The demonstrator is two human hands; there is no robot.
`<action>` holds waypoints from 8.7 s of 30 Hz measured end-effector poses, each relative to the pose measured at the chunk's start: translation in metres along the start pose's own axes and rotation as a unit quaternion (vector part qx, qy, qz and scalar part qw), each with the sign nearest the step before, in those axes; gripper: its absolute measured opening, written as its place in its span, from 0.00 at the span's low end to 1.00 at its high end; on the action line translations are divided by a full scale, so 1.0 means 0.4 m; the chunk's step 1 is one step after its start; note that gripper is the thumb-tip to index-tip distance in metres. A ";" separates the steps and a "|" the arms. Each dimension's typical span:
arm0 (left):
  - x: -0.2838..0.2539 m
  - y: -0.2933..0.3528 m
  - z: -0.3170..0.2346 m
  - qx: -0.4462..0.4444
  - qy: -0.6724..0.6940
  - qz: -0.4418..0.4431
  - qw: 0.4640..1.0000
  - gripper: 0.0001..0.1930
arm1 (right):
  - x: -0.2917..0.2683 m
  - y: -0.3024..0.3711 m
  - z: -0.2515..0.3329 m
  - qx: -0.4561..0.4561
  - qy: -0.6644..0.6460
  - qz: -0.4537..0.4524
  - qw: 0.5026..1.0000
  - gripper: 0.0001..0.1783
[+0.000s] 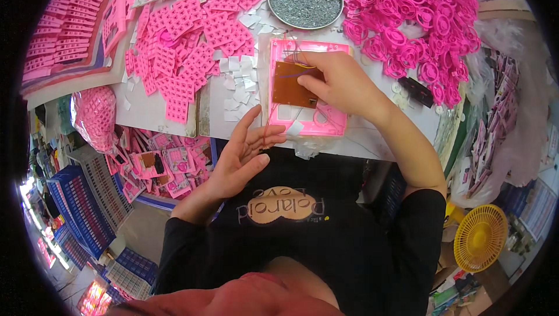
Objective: Assembling a pink toy calculator by inserting a circuit board into the plastic housing and using a tool to secure components.
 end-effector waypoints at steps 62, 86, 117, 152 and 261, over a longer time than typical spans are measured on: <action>-0.011 -0.692 -0.293 0.304 -0.781 0.064 0.541 0.06 | 0.106 0.139 0.102 -0.167 0.398 -0.168 0.886 0.29; 0.050 -0.178 -0.104 0.288 -0.621 -0.007 0.729 0.05 | -0.519 0.245 -0.004 -0.259 -0.174 -0.646 0.697 0.16; 0.034 -0.167 -0.086 0.310 -0.577 -0.103 0.749 0.06 | -0.029 0.084 0.105 -0.294 -0.292 -0.235 0.879 0.18; -0.030 -0.712 -0.291 0.346 -0.744 -0.050 0.569 0.10 | -0.190 0.111 0.049 -0.304 -0.321 -0.282 0.851 0.19; 0.072 -0.099 -0.070 0.307 -0.613 0.009 0.728 0.17 | 0.000 -0.037 0.098 -0.250 -0.317 -0.278 0.872 0.13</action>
Point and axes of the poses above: each hand's wrist, its own y-axis away from the middle knuckle, its own x-axis out of the palm, z = x × y, the point moved 7 cm from there along -y, towards the middle knuckle, and after that the axes turned 14 degrees about y, right-handed, at the moved point
